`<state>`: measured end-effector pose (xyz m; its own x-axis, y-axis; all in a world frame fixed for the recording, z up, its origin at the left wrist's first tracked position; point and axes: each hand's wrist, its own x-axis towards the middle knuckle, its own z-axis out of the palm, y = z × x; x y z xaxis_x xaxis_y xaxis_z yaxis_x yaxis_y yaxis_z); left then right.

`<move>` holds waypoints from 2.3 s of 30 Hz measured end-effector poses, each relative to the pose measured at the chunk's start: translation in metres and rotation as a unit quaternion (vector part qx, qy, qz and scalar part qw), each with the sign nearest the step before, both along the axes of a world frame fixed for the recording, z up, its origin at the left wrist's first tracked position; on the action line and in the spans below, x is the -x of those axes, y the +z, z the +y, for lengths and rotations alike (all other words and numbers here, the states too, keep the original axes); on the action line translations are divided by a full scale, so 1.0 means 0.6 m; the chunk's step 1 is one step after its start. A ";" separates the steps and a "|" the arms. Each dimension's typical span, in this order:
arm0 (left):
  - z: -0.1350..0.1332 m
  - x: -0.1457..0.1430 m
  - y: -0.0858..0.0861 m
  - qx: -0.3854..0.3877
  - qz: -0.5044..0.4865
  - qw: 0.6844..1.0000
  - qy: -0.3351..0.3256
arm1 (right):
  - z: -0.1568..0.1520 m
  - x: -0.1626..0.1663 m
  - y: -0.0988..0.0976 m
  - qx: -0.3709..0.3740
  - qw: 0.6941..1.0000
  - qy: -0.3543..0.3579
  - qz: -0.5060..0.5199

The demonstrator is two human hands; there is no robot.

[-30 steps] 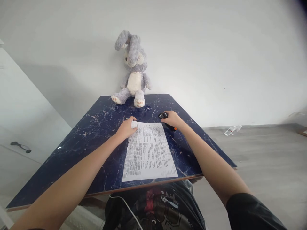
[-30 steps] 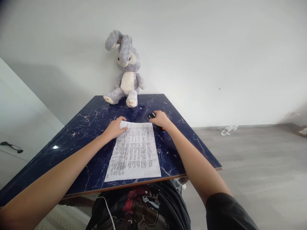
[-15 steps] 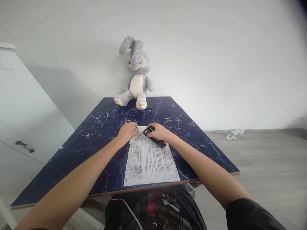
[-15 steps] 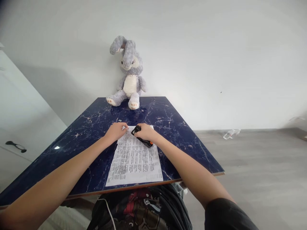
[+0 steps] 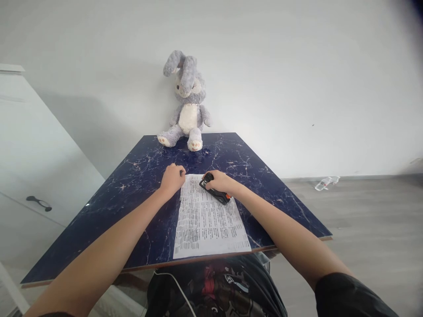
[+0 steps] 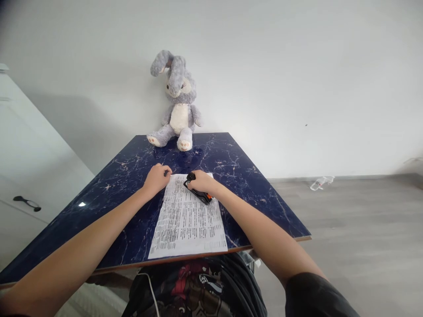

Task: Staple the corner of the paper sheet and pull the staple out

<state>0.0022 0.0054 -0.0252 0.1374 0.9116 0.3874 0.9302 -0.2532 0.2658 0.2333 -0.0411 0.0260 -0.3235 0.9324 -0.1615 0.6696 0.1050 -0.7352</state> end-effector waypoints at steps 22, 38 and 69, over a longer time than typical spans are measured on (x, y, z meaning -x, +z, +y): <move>0.001 -0.011 0.001 0.043 -0.094 0.971 -0.217 | 0.063 -0.058 -0.023 -0.179 0.978 0.100 -0.032; -0.008 -0.016 -0.001 0.133 -0.105 0.944 -0.283 | 0.056 -0.132 0.035 0.035 0.949 0.303 0.074; -0.021 -0.051 -0.010 0.306 -0.587 0.707 -0.250 | 0.094 -0.181 -0.006 0.144 0.909 0.363 0.147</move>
